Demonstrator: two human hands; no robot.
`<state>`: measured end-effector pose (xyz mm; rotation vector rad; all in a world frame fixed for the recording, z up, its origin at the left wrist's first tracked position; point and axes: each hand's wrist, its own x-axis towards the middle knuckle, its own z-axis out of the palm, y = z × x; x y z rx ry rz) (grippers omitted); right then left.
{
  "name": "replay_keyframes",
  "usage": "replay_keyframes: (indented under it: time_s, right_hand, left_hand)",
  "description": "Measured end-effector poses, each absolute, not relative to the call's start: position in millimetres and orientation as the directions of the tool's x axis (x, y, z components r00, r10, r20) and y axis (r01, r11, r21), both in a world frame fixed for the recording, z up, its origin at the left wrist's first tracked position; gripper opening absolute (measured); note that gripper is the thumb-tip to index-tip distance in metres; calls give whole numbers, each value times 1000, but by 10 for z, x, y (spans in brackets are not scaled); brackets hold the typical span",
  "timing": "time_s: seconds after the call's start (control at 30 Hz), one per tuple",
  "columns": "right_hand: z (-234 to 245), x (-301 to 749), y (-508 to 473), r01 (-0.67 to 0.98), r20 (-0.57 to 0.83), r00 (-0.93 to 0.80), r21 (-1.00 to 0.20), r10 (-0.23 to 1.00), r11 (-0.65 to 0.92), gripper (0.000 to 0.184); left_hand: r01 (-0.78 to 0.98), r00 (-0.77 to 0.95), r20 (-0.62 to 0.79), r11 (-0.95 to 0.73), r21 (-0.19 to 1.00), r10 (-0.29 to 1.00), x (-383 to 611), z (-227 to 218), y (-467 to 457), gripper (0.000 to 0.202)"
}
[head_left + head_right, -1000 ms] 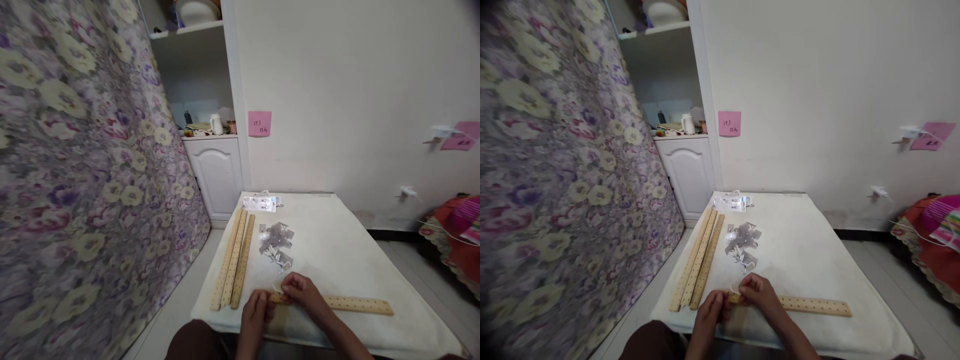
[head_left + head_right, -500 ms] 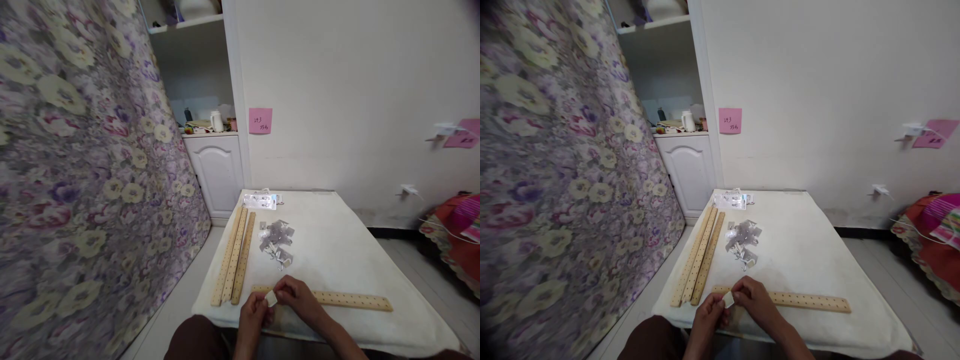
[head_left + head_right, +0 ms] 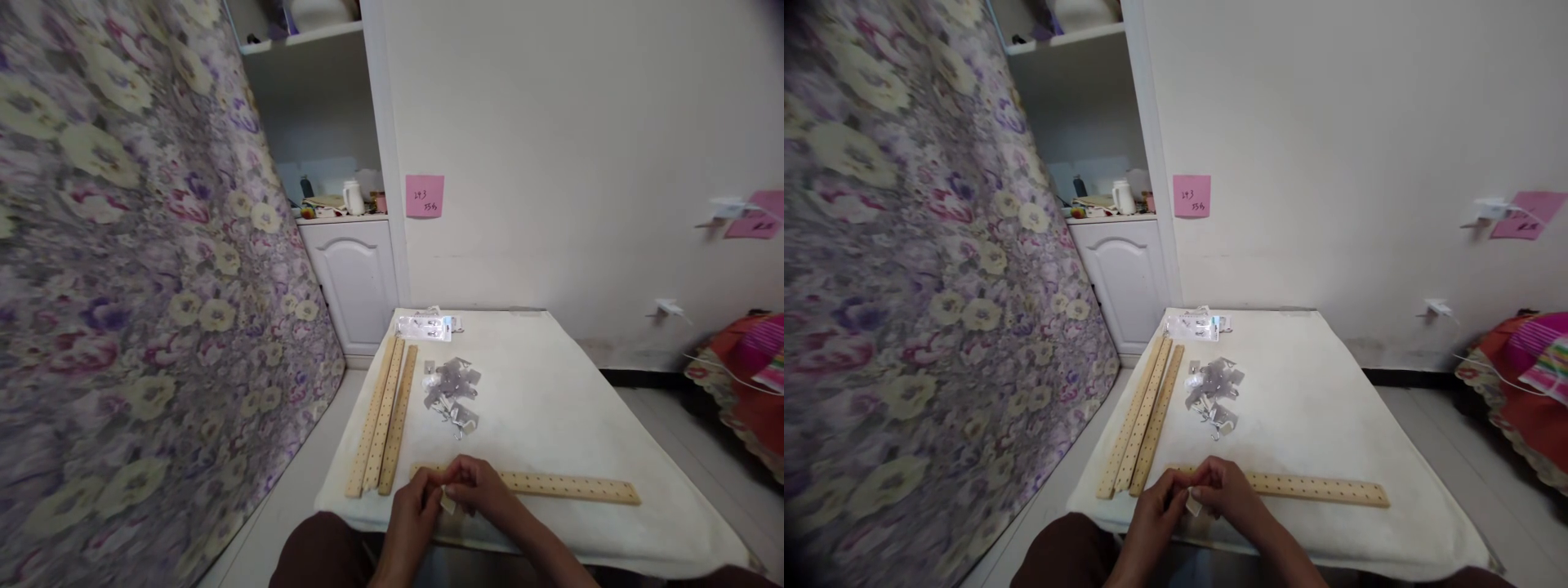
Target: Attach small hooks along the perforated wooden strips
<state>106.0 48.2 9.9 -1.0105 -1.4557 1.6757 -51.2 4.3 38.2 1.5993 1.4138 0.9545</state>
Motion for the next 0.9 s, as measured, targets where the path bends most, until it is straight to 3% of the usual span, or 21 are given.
replay_keyframes:
  time_s: [0.3,0.4,0.63,0.9]
  right_hand:
    - [106,976,382,-256,-243,-408,-895,880,-365,37]
    - [104,971,367,-311,-258,-424,-859,868,-407,38]
    - [54,1002,386,-176,-272,-453,-906,849,-384,41]
    - [101,999,410,-21,-215,-436,-968,874,-249,29]
  left_hand:
    - [253,35,77,-83,964,996,-541,285,41,27]
    - [120,85,-13,3,993,996,-539,225,31,32]
    - [-149,97,-179,192,970,979,-541,45,56,33]
    - [-187,49,-177,183,965,983,-593,35,49,31]
